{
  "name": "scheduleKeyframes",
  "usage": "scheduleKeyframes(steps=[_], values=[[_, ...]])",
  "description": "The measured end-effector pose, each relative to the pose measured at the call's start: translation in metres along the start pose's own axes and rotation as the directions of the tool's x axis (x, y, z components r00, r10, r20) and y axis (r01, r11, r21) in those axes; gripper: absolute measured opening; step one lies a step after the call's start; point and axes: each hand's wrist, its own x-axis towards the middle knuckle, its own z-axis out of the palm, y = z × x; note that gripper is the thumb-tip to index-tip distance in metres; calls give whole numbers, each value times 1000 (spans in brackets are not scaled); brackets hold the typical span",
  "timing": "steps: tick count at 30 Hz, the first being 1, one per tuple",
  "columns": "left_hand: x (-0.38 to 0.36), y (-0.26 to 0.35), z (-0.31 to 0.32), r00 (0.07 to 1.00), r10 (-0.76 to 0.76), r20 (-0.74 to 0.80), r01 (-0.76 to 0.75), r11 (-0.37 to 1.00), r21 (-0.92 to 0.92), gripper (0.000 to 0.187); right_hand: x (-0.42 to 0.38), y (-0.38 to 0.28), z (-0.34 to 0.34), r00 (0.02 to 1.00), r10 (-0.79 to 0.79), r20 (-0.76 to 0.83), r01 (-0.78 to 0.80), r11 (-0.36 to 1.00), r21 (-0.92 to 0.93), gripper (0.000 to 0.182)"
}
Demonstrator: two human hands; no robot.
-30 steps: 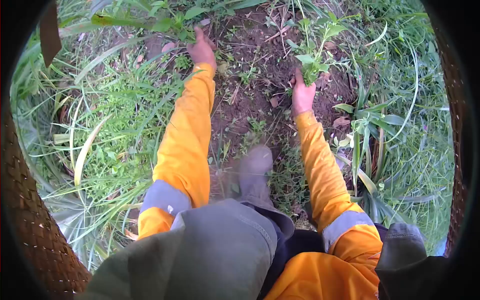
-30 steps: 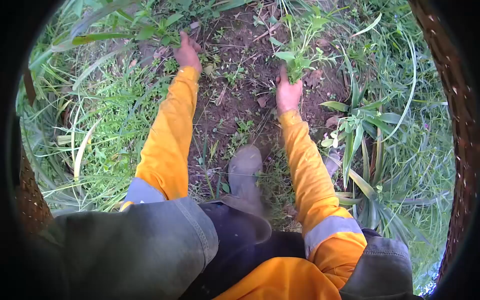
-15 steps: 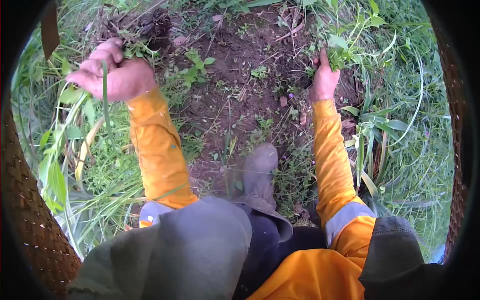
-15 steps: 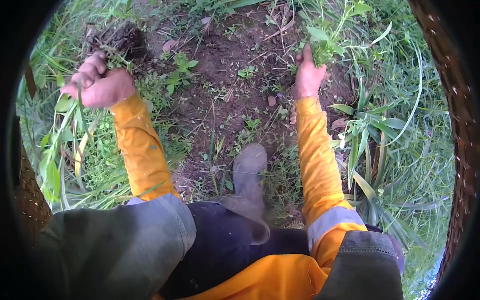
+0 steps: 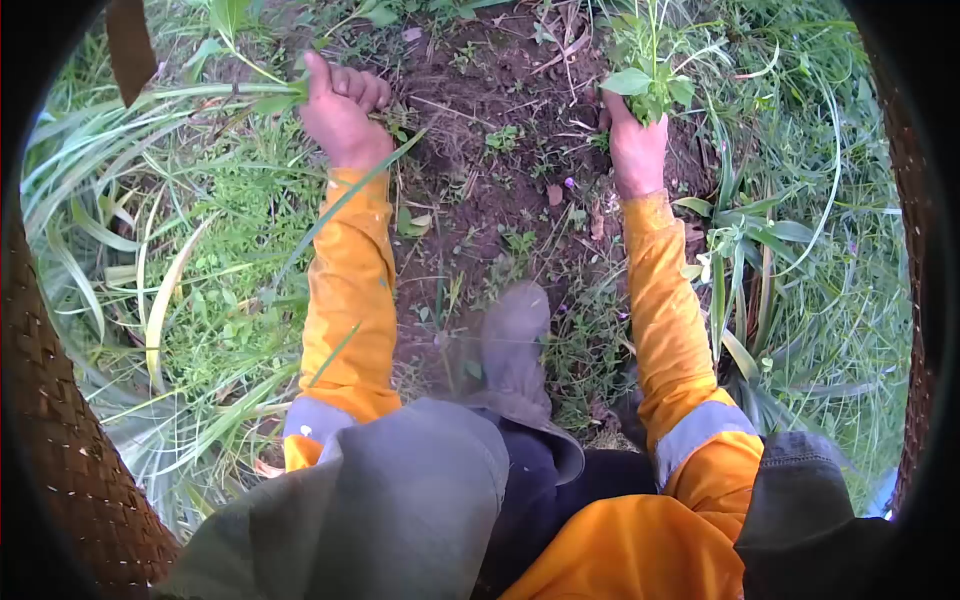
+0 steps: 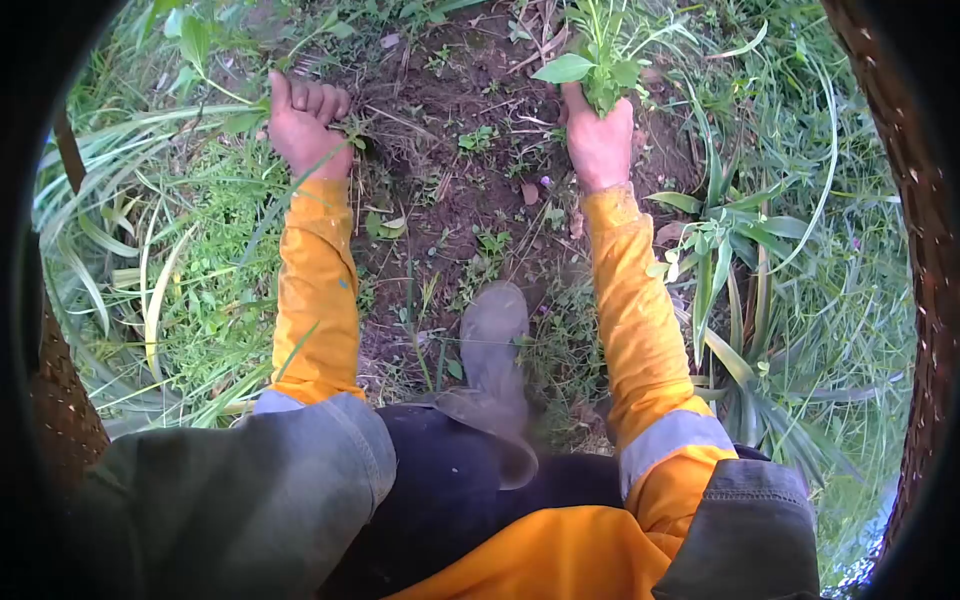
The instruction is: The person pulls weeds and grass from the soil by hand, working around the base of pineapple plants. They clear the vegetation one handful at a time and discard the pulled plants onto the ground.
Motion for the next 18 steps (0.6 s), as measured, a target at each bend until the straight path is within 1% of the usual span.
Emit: scheduleKeyframes(steps=[1,2,4,5,7,8,9,10,11,12,13,14,15,16,17,18], values=[[10,-13,-1,982,-102,-158,107,994,25,52,0,-10,-4,999,-20,40,25,990,-136,17],[17,-27,-8,960,-224,-165,226,974,-4,53,-4,-13,-3,999,-20,47,23,998,-60,19],[-8,-19,15,955,-227,-189,215,973,-85,53,2,-21,4,998,-54,27,50,993,104,22],[-9,-22,20,985,-122,-124,112,990,-88,53,6,-20,2,996,-81,28,78,992,102,20],[-23,-29,20,997,76,-17,-77,991,-111,52,11,-12,-8,993,-109,43,105,991,87,15],[-17,-51,17,987,-35,-155,45,997,66,52,12,-14,-10,989,-131,63,126,989,84,13],[-17,-54,11,949,-256,-183,258,966,-12,51,7,-25,-5,992,-125,23,119,975,189,16],[-11,-56,6,867,-465,-182,455,886,-92,49,7,-27,-3,990,-134,41,126,980,153,17],[-17,-54,14,916,-375,-142,372,927,-48,48,6,-26,-2,990,-134,48,128,985,114,18],[-39,-51,26,951,-293,-104,293,956,-9,48,1,-24,-4,991,-121,55,117,991,69,18],[-57,-55,35,975,-209,-71,211,977,21,47,-2,-30,1,983,-134,128,123,989,87,22],[-64,-74,32,952,-304,34,306,950,-66,43,-2,-26,3,970,-182,158,187,982,-19,35],[-81,-82,44,920,-386,62,391,910,-136,46,-5,-39,8,944,-177,280,194,981,-33,42],[-90,-88,46,841,-516,162,539,821,-189,64,-10,-51,14,903,-166,396,199,979,-42,50],[-101,-86,55,785,-558,268,616,751,-240,84,-4,-25,22,880,-67,470,144,981,-130,61],[-107,-94,58,794,-549,261,607,741,-289,92,-7,-33,29,820,-49,570,243,931,-271,62]])
